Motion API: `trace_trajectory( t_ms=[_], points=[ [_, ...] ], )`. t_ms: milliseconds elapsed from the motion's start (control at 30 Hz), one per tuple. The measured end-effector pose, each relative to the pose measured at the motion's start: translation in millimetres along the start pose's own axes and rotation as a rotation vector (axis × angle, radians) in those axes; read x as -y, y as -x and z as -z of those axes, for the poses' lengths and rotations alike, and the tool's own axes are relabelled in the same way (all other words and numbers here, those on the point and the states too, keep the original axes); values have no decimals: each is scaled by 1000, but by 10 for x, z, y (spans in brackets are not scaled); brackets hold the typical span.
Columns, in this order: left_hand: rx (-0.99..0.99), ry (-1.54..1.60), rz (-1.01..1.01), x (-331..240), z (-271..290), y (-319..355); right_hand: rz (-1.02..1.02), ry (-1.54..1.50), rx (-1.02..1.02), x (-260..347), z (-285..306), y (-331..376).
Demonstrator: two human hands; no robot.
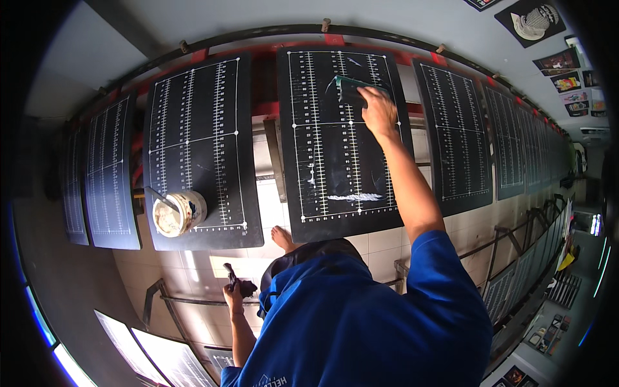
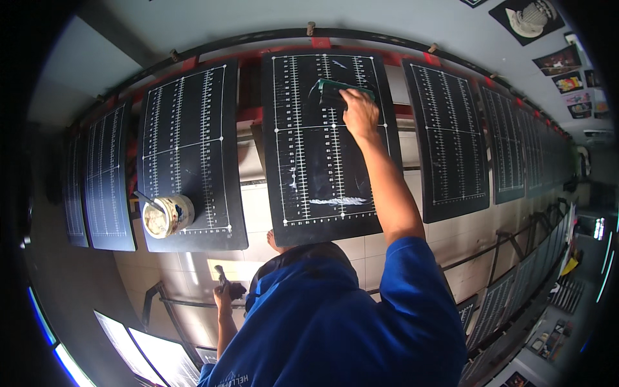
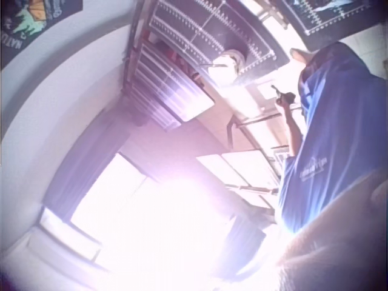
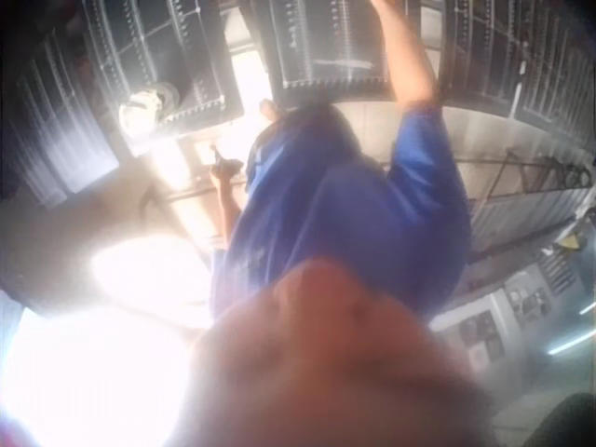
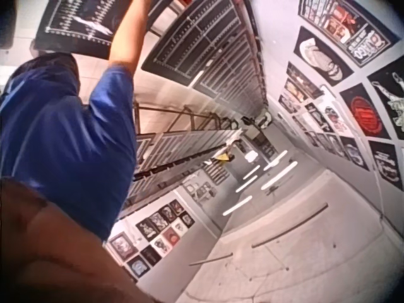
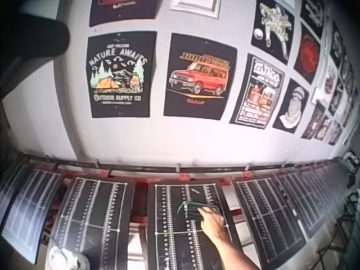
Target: The person uses a squeegee to spread white ink across a screen printing mesh. They repeatedly pull the ink across the surface and occasionally use a cloth to wipe the squeegee or the screen. The person also handles a bucket of ink and a scraper tool during the process.
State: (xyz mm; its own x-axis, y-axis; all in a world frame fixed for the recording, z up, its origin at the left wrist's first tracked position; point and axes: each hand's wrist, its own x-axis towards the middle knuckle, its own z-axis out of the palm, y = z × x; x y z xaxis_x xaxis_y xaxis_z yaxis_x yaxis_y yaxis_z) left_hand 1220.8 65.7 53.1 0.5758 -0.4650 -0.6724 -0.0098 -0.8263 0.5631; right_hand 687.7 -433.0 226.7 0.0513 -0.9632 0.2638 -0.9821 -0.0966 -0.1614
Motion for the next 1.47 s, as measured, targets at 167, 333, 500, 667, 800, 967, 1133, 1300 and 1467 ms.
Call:
trace_trajectory(
  t_ms=[167, 333, 500, 667, 800, 967, 1133, 1300, 1467],
  points=[
    [-124, -155, -16, 346, 85, 25, -49, 41, 50, 260, 260, 954],
    [-37, -100, 100, 566, -175, 42, 126, -77, 181, 991, 459, 1755],
    [-54, -15, 40, 221, -291, 141, 72, 110, -127, 860, -305, 161],
    [-134, -171, -31, -150, -226, 227, -196, 224, -199, 10, -513, -792],
    [-140, -152, 0, 63, -207, 218, -176, 261, -202, -113, -242, -13],
    [-68, -168, 35, 255, -416, 139, -38, 46, 39, 626, 165, 1333],
    [-12, -184, 17, -203, -515, 261, 270, -87, 39, 696, -30, 615],
    [-105, -162, -24, 3, -225, 167, 480, -122, 52, -156, -303, -915],
    [-59, -272, 17, -61, -241, 148, 227, -121, 89, -973, -280, -1062]
  ],
)
